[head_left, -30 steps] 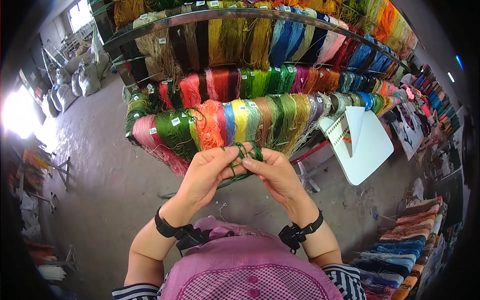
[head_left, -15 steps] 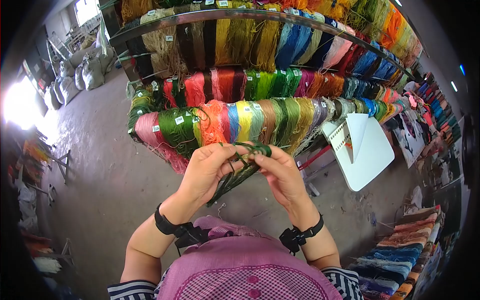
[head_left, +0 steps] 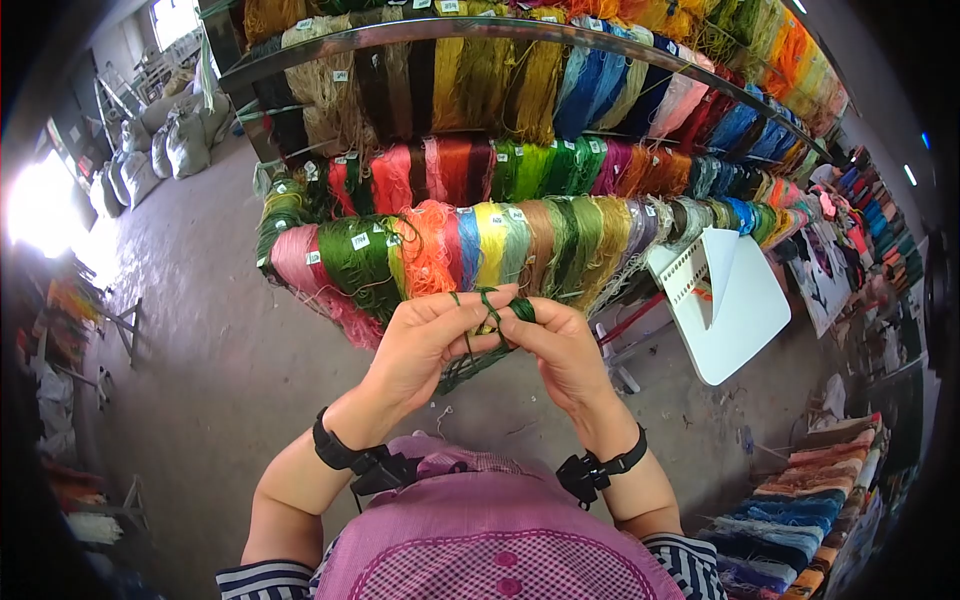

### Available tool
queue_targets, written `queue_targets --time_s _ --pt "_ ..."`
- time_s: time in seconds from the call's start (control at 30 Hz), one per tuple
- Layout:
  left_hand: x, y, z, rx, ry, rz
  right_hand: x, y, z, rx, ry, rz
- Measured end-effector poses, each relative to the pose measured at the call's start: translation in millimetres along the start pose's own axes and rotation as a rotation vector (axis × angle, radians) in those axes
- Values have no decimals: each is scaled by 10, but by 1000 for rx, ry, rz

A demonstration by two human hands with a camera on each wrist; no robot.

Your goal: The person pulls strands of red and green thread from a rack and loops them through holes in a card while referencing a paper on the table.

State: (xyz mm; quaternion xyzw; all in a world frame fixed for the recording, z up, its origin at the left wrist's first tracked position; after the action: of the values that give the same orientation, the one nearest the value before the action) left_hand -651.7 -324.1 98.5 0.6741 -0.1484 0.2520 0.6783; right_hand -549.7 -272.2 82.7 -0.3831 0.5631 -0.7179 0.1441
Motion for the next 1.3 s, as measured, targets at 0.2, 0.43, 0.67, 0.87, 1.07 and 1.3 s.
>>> queue_targets --time_s 0.2,0.43,0.67,0.87,1.07,1.3 --pt "-45 -5 -17 -1 26 26 -23 -21 -12 -25 -5 -9" --pt "17 -49 -68 -55 -95 132 54 -30 -62 2 -6 12" --pt "-8 -128 -106 -93 -111 78 100 66 -159 -10 -29 152" --pt "-349 -346 -232 -234 -14 -181 85 365 -301 98 -48 197" --pt "-1153 8 -502 -167 90 -639 -83 586 -551 120 -33 -519" --pt "-2824 1578 -1148 274 447 -1604 -609 1018 -564 265 104 -418"
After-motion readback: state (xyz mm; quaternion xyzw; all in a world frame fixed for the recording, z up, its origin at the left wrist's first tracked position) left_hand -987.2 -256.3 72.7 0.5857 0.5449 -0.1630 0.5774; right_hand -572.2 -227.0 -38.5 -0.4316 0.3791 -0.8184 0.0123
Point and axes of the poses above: each hand's wrist, its own z-axis away from the middle knuckle, its own x-axis out of the palm, y = z × x, the point moved 10 cm from there along -z, towards the middle knuckle, and after that the axes turned 3 degrees about x, right-handed, at the moved point
